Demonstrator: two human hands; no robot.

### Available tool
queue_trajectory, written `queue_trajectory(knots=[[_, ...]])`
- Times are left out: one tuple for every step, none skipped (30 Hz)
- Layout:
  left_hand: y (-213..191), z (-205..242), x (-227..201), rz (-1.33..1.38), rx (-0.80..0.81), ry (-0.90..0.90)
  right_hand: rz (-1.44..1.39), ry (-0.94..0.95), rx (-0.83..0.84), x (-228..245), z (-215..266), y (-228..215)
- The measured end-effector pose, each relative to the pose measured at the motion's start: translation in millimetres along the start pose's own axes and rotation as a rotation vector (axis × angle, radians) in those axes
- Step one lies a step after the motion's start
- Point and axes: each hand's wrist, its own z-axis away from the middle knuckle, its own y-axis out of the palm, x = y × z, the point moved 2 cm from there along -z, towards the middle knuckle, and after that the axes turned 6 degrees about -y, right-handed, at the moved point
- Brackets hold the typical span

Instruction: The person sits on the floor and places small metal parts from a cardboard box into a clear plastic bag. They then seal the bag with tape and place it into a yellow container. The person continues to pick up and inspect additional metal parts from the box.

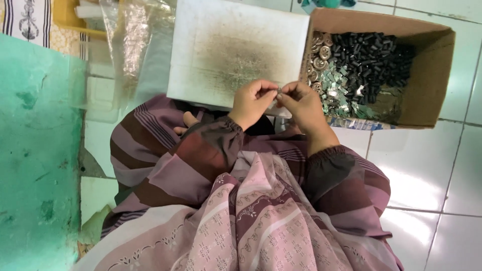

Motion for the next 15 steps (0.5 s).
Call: queue_trajectory(knots=[[-5.9,-3.7,-0.6,0.004,-0.008,-0.008,0.002,0.006,0.01,-0.6,-4.6,6.1],[-12.5,-10.0,-3.8,-0.069,-0.032,0.061,0.054,-0.009,0.009,-0.1,-12.0,11.9],[-18.9,-16.5,-7.5,-0.142,-0.056,0.129,0.105,-0.025,0.009,0.9,-19.6,17.3],[-27.3,-18.9,-7.3,-0.144,-0.062,0.13,0.104,-0.029,0.014,-9.5,-29.6,20.0],[-35.6,-21.3,-7.4,-0.2,-0.092,0.154,0.23,-0.091,0.008,-18.8,-39.8,22.2],[-42.9,-20.8,-6.0,-0.256,-0.116,0.171,0.355,-0.147,0.0,-29.7,-46.5,24.5],[-45.6,-22.9,-7.3,-0.258,-0.118,0.167,0.353,-0.144,0.003,-29.4,-49.9,29.2],[-47.2,-23.8,-8.1,-0.277,-0.123,0.16,0.435,-0.217,0.018,-27.8,-51.8,33.4],[-48.9,-24.6,-8.6,-0.295,-0.128,0.153,0.516,-0.29,0.033,-26.4,-53.5,38.0],[-49.9,-25.7,-10.9,-0.293,-0.131,0.145,0.517,-0.285,0.04,-24.7,-53.8,40.9],[-50.7,-26.6,-13.2,-0.3,-0.122,0.14,0.603,-0.366,0.045,-21.3,-53.6,44.3],[-52.2,-28.5,-16.1,-0.307,-0.115,0.138,0.689,-0.452,0.049,-17.6,-54.5,48.2],[-54.1,-30.2,-15.9,-0.305,-0.12,0.133,0.688,-0.451,0.057,-18.9,-56.3,49.5],[-55.3,-32.1,-15.3,-0.296,-0.12,0.096,0.725,-0.486,0.038,-19.7,-56.6,49.9],[-56.0,-33.8,-14.8,-0.287,-0.119,0.06,0.762,-0.52,0.02,-20.5,-56.7,49.9]])
